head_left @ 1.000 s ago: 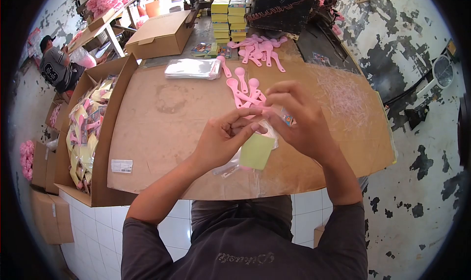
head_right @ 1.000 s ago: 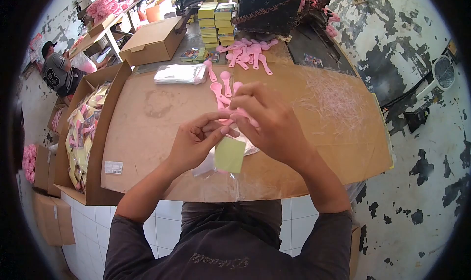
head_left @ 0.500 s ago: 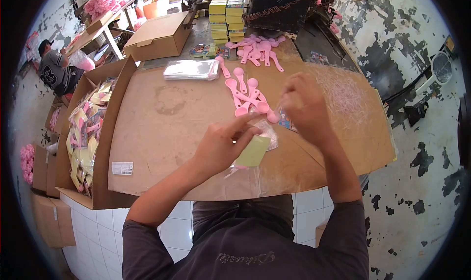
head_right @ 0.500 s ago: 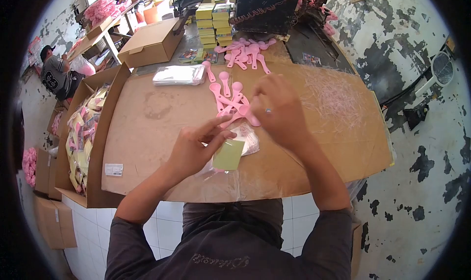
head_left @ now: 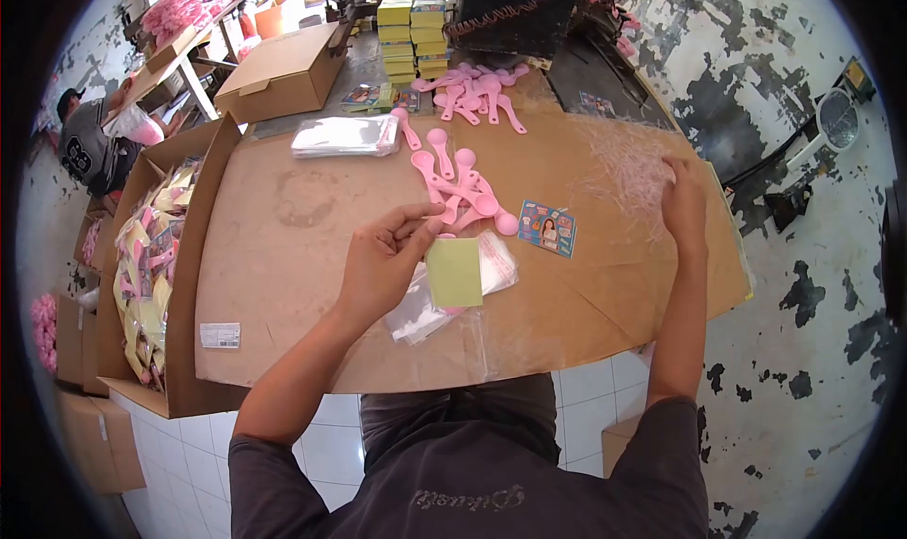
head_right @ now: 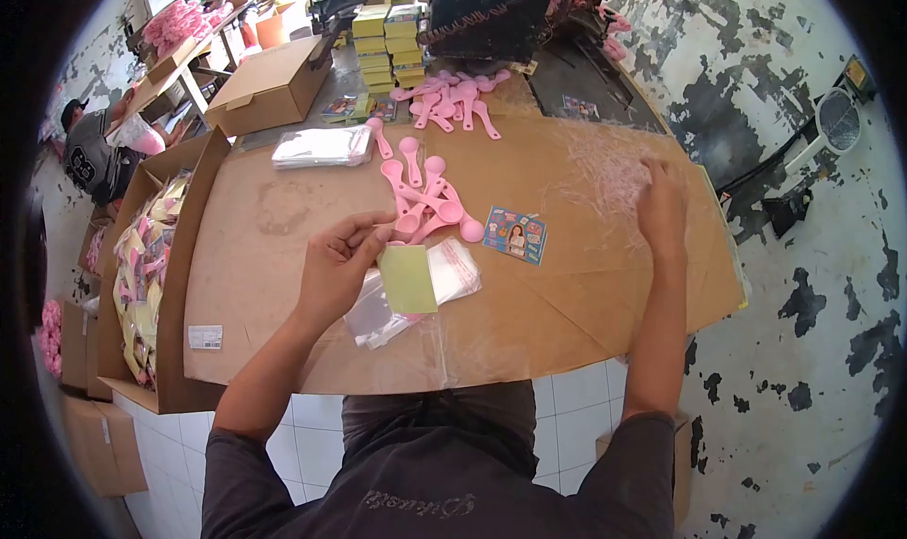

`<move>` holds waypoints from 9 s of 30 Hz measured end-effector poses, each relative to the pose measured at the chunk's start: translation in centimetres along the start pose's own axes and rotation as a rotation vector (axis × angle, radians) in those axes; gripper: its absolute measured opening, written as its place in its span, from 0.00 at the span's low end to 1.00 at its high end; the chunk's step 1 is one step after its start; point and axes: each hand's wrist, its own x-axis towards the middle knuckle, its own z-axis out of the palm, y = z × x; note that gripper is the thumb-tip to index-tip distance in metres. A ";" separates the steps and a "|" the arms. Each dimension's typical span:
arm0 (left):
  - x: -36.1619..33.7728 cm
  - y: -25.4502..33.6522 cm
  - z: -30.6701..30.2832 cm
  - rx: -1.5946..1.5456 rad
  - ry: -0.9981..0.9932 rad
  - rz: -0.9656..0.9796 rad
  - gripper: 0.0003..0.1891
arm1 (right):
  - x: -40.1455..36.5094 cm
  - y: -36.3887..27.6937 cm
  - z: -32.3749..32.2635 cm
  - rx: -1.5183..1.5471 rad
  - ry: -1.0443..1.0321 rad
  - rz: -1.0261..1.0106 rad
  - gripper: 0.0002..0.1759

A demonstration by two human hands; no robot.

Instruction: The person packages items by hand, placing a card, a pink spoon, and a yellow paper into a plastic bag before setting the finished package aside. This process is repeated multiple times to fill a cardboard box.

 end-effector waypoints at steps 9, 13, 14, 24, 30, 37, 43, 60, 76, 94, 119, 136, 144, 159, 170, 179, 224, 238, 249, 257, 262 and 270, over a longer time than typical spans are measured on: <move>-0.1 -1.6 0.7 0.022 0.040 0.037 0.14 | -4.9 -22.6 1.8 1.144 -0.810 -0.175 0.18; -0.1 -1.0 0.0 -0.049 0.039 -0.041 0.14 | -4.3 -22.9 4.1 1.403 -0.966 -0.079 0.18; 0.0 -0.9 -0.2 -0.081 0.040 -0.072 0.14 | -4.2 -22.7 4.3 1.407 -0.962 -0.082 0.18; 0.0 -1.9 0.0 -0.015 -0.032 -0.088 0.12 | -5.0 -21.8 4.6 1.439 -0.852 0.072 0.10; 0.1 -2.8 -0.4 0.079 -0.059 0.028 0.10 | -4.8 -20.6 5.4 1.462 -0.901 0.070 0.08; 0.0 -3.0 -1.1 0.189 -0.129 0.041 0.11 | -4.9 -19.6 5.8 1.381 -0.866 -0.077 0.09; 0.0 -2.4 -0.9 0.035 -0.116 -0.036 0.12 | -4.7 -19.3 5.8 1.304 -0.876 -0.069 0.09; 0.0 -2.1 -0.6 0.021 -0.034 -0.045 0.15 | -5.0 -20.2 5.2 1.338 -1.030 -0.129 0.30; -7.2 3.3 -12.9 -0.576 0.727 0.476 0.29 | -2.8 -12.8 4.0 0.396 -0.391 -0.302 0.18; 1.6 -4.0 1.0 0.966 -0.145 0.269 0.16 | -3.9 -12.6 5.7 0.402 -0.479 -0.220 0.17; 1.7 -2.2 -0.6 -0.073 -0.080 -0.093 0.13 | -5.2 -16.7 5.3 1.038 -0.662 -0.001 0.07; 0.5 -3.2 1.2 0.041 -0.147 -0.173 0.17 | -5.5 -18.9 3.7 0.877 -0.458 -0.262 0.09; 0.0 -3.0 1.5 0.180 -0.164 -0.147 0.16 | -6.6 -20.6 4.8 1.159 -0.421 -0.076 0.17; 0.3 -2.4 0.7 0.143 -0.079 -0.100 0.15 | -2.7 -20.8 7.3 0.843 -0.533 -0.366 0.11; 0.6 -2.7 0.4 -0.089 -0.040 -0.082 0.17 | -0.1 -22.8 9.3 0.765 -0.541 -0.312 0.24; 0.2 -3.0 1.1 -0.063 -0.093 -0.081 0.17 | -2.7 -22.2 4.2 1.430 -0.627 0.146 0.34; 0.1 2.3 1.2 0.335 -0.157 0.400 0.31 | -0.5 -26.1 -6.6 0.381 -0.091 -0.713 0.07; -0.4 3.2 2.1 0.070 -0.129 0.083 0.17 | -2.3 -28.0 -4.6 0.344 0.116 -0.857 0.11; -0.5 2.9 2.6 0.570 -0.102 0.300 0.18 | -2.9 -28.3 -3.0 0.123 0.125 -0.839 0.08; 0.4 2.3 1.6 0.307 -0.165 0.142 0.22 | 0.4 -21.7 -5.4 0.687 -0.130 -0.315 0.03; 0.6 1.8 2.3 0.223 -0.147 0.104 0.21 | -2.5 -23.4 -4.2 0.474 0.085 -0.681 0.11; -0.5 1.9 2.9 0.397 -0.117 0.302 0.24 | -4.4 -26.4 -2.2 0.284 0.239 -0.808 0.16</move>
